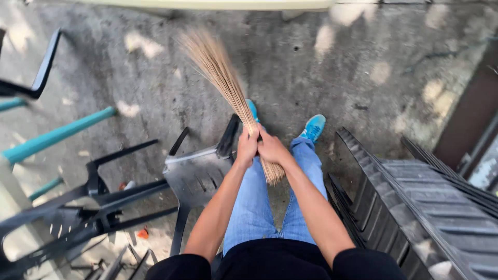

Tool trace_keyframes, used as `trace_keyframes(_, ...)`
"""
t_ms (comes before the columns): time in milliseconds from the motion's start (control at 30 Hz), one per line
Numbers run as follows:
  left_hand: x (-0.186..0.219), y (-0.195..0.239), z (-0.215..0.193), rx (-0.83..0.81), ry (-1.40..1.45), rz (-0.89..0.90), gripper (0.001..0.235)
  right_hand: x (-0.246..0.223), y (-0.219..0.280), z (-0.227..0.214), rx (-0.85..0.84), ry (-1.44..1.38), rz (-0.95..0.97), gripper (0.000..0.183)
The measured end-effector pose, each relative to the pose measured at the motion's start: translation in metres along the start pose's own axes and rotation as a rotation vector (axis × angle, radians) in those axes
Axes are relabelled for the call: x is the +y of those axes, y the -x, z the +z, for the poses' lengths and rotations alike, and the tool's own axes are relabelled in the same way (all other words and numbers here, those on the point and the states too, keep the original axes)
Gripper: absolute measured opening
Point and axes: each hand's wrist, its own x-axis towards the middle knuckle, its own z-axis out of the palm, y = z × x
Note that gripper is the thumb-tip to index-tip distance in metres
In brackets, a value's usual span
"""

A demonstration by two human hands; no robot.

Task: Organizing chairs and tables and sweeping the floor in an outdoor dining area.

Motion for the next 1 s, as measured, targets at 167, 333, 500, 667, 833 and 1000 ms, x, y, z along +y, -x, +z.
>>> trace_keyframes(167, -0.014, 0.077, 0.123, -0.330, -0.366, -0.127, 0.052, 0.117, 0.123, -0.027, 0.299, -0.284, 0.156, 0.074)
trace_keyframes(333, -0.075, 0.087, 0.251, -0.734, -0.456, -0.057, 0.065, 0.211, 0.180, -0.064, 0.527, -0.380, 0.378, 0.066)
trace_keyframes(500, -0.206, -0.020, 0.338, -0.893, -0.228, -0.307, 0.046, 0.291, 0.099, -0.099, 0.844, -0.387, 0.291, 0.057)
trace_keyframes(667, -0.132, -0.069, 0.252, -0.635, -0.054, -0.579, 0.031, 0.272, -0.018, -0.103, 0.417, -0.358, 0.219, 0.063)
trace_keyframes(833, -0.134, -0.074, 0.104, -0.464, 0.327, -0.496, 0.028, 0.160, -0.061, -0.031, 0.191, -0.004, 0.201, 0.076)
trace_keyframes(1000, -0.096, -0.026, -0.003, -0.256, 0.619, -0.382, 0.035, 0.137, -0.117, 0.084, -0.110, 0.253, -0.079, 0.045)
